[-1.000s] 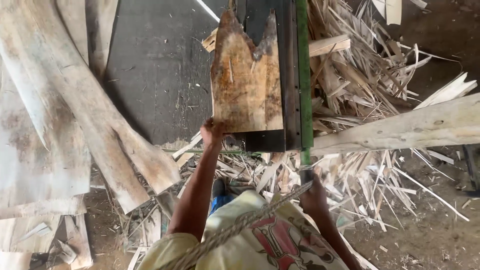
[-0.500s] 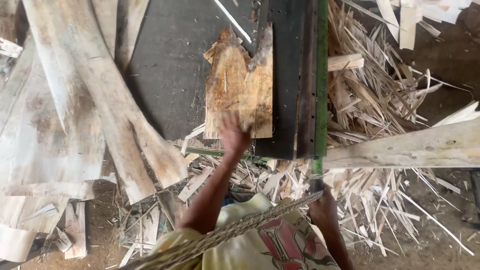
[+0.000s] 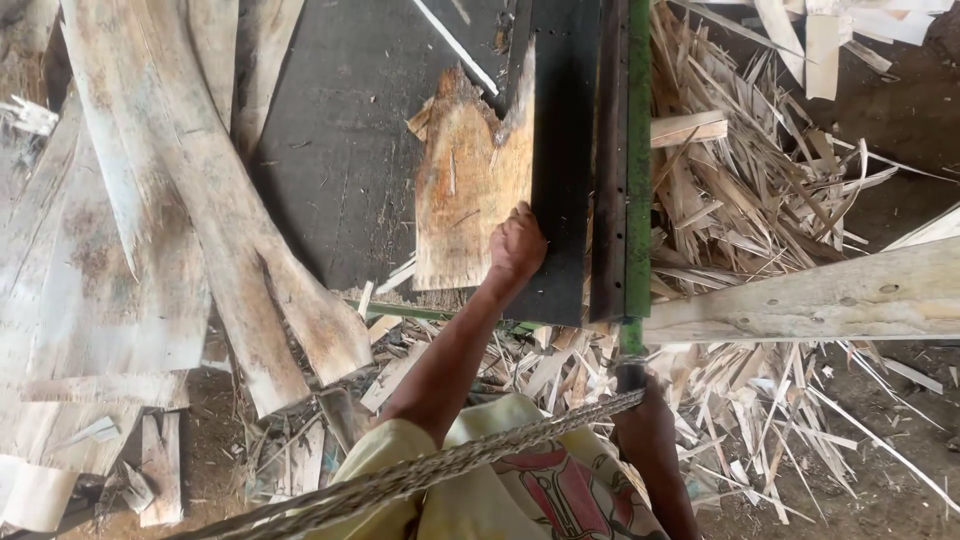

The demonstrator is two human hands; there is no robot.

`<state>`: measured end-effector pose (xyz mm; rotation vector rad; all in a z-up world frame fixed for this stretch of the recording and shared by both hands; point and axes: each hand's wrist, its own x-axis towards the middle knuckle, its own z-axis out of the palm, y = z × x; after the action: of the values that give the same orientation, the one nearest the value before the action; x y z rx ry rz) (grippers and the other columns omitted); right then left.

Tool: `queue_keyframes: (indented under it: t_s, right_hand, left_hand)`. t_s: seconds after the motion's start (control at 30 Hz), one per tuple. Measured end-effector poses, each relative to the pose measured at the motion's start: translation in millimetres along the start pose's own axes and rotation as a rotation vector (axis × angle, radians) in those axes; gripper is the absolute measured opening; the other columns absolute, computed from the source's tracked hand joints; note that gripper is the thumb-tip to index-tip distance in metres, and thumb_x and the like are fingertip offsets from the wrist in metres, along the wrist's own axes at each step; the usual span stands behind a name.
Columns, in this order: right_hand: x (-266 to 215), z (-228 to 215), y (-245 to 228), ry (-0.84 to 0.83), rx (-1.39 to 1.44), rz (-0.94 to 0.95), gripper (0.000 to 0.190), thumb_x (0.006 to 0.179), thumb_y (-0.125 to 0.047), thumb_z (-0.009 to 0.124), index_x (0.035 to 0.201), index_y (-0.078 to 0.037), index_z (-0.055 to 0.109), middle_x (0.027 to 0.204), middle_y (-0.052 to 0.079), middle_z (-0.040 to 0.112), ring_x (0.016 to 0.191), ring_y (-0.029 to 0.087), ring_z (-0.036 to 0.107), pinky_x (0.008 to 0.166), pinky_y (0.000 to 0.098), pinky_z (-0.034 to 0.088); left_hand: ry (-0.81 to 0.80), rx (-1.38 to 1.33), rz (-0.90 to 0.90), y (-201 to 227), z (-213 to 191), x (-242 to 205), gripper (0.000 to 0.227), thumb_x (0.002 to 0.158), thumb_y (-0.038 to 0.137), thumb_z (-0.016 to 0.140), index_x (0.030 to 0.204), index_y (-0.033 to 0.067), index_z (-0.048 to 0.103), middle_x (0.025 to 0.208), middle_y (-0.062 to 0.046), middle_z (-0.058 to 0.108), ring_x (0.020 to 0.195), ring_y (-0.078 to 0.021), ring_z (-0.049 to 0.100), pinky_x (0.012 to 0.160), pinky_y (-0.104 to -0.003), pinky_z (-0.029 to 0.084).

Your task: Cutting and trimming strips of tree bark using a large manual guillotine-style blade.

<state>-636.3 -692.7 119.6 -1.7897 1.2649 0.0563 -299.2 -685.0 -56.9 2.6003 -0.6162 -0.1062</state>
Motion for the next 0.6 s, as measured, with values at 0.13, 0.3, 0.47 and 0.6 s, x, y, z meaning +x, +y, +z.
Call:
queue_keyframes:
  t_s: [0.13, 0.3, 0.47, 0.6]
  right_hand:
    - [0.2, -5.1, 2.3, -0.041, 0.032, 0.021, 0.048, 0.085, -0.014, 0.071, 0.128, -0.004, 0.055, 0.075, 0.018, 0.069, 0.051, 0.027, 0.067, 0.047, 0.0408, 0.053]
    - [7.9, -5.1, 13.4, -0.077, 0.047, 0.010, 0.052, 0.081, -0.007, 0.063, 0.131, -0.001, 0.050, 0.077, 0.016, 0.070, 0.053, 0.026, 0.069, 0.048, 0.0411, 0.055]
    - [-9.9, -19.7, -14.5, -0.106, 0.055, -0.025, 0.046, 0.083, -0.007, 0.065, 0.127, 0.003, 0.052, 0.080, 0.016, 0.065, 0.055, 0.023, 0.064, 0.047, 0.0384, 0.053]
    - [-16.5, -27.0, -21.0, -0.119, 0.126, 0.004, 0.054, 0.082, -0.001, 0.059, 0.134, 0.000, 0.045, 0.080, 0.016, 0.064, 0.051, 0.024, 0.063, 0.042, 0.0375, 0.052]
  left_hand:
    - [0.040, -0.279, 0.066, 36.9, -172.2, -24.1, 0.024, 0.097, 0.016, 0.056, 0.117, 0.0056, 0.064, 0.076, -0.013, 0.067, 0.066, -0.0284, 0.066, 0.061, -0.044, 0.056]
    - [0.057, -1.042, 0.261, -41.1, -187.8, -19.1, 0.012, 0.103, 0.001, 0.060, 0.094, -0.0055, 0.061, 0.082, -0.009, 0.050, 0.070, -0.0147, 0.041, 0.064, -0.031, 0.041]
    - [-0.234, -1.529, -0.206, -77.7, -189.0, -39.4, 0.016, 0.095, 0.003, 0.051, 0.104, 0.0041, 0.065, 0.090, -0.003, 0.066, 0.077, -0.0158, 0.064, 0.063, -0.030, 0.056]
    - [-0.330, -1.200, -0.173, -141.1, -98.1, -34.0, 0.018, 0.096, 0.011, 0.053, 0.111, 0.0089, 0.063, 0.098, 0.000, 0.070, 0.086, -0.0127, 0.067, 0.072, -0.028, 0.060]
